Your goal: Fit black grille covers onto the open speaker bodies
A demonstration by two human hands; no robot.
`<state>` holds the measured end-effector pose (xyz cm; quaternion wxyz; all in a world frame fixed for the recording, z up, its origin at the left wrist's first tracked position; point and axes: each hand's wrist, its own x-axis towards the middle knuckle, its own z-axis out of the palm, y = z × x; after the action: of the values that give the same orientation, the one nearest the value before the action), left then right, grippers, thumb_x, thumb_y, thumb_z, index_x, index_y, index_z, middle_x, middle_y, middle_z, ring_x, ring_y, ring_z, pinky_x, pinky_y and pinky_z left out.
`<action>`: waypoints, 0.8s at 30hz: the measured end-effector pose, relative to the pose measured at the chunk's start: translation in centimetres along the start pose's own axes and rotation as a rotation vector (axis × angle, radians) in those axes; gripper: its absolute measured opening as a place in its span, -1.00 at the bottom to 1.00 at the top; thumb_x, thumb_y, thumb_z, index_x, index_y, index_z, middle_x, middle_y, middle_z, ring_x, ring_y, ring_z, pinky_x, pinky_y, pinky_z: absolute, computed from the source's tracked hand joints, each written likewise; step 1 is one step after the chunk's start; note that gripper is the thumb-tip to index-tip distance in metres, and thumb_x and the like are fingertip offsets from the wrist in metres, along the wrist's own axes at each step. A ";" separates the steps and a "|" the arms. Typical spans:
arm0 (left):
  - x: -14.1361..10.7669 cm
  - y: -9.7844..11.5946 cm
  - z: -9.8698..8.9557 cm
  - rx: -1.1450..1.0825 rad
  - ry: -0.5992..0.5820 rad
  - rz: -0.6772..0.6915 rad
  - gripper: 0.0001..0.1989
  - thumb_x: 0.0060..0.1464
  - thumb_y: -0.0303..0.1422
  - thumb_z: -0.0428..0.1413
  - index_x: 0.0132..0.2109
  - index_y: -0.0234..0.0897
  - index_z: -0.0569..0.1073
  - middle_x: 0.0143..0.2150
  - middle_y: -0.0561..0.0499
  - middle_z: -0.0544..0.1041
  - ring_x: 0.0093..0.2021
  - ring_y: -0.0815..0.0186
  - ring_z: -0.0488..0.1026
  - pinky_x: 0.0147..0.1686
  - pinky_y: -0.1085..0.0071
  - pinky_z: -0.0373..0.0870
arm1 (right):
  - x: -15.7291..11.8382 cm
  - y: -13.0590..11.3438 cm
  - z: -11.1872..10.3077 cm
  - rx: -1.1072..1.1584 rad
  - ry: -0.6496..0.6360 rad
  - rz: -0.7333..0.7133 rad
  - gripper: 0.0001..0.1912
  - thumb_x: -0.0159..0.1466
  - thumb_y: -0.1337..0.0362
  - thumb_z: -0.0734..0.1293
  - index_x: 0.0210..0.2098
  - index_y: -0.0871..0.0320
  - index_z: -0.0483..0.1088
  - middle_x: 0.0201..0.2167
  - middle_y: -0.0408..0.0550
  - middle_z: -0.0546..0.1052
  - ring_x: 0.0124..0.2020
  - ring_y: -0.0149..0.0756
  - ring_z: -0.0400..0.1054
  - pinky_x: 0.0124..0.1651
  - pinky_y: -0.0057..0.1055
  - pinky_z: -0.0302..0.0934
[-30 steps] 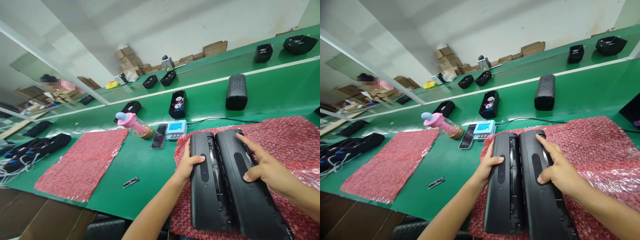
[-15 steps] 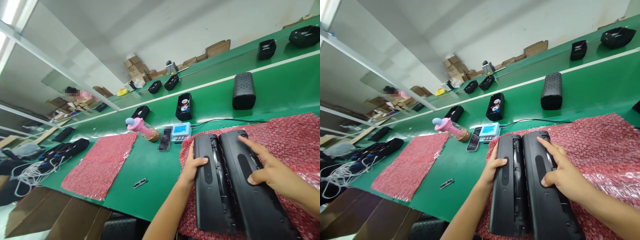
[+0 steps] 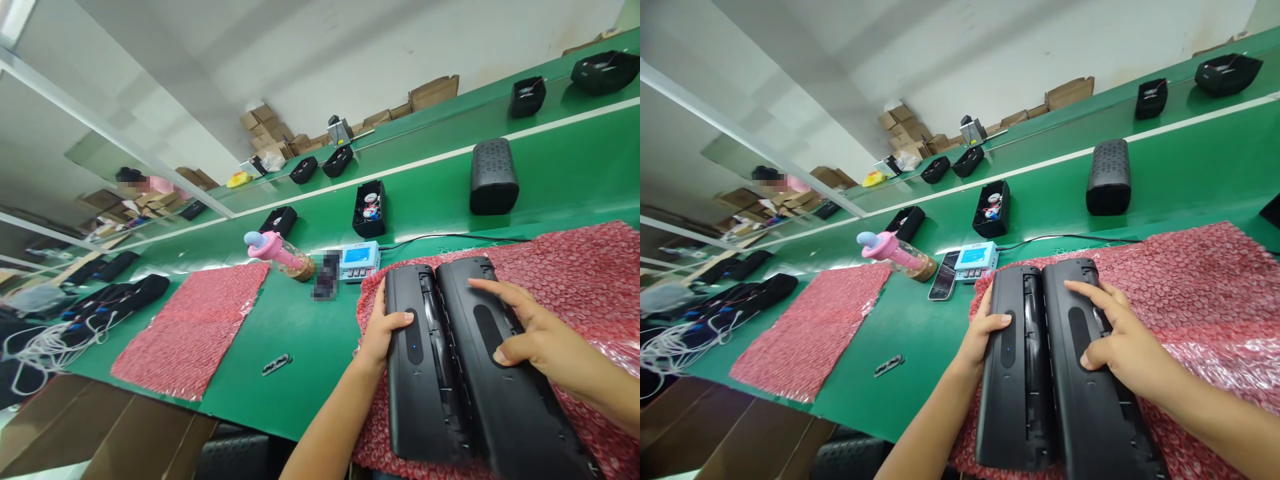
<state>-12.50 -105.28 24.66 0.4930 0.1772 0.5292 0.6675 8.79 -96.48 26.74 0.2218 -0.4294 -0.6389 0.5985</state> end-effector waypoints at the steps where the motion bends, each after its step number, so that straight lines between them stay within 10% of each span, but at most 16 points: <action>1: 0.0 0.0 0.0 -0.003 0.002 0.001 0.08 -0.37 -0.48 0.25 0.34 -0.10 0.00 0.15 -0.11 0.37 -0.05 0.08 0.45 -0.23 0.30 0.46 | 0.0 0.0 0.0 0.000 -0.006 0.003 -0.14 -0.23 0.35 0.30 0.12 -0.18 0.31 0.27 -0.20 0.06 0.26 0.11 -0.01 -0.06 -0.16 0.33; 24: -0.1 0.0 0.1 -0.020 -0.014 0.013 0.07 -0.37 -0.48 0.25 0.34 -0.13 0.01 0.09 -0.09 0.44 0.03 0.05 0.41 -0.11 0.28 0.44 | -0.3 -1.0 0.3 -0.070 -0.008 0.050 -0.12 -0.28 0.29 0.27 0.11 -0.19 0.29 0.31 -0.24 -0.11 0.33 -0.12 -0.19 0.17 -0.20 0.10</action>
<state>-12.40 -105.35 24.73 0.4942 0.1803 0.5180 0.6745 8.44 -96.76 27.73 0.1891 -0.4505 -0.6494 0.5827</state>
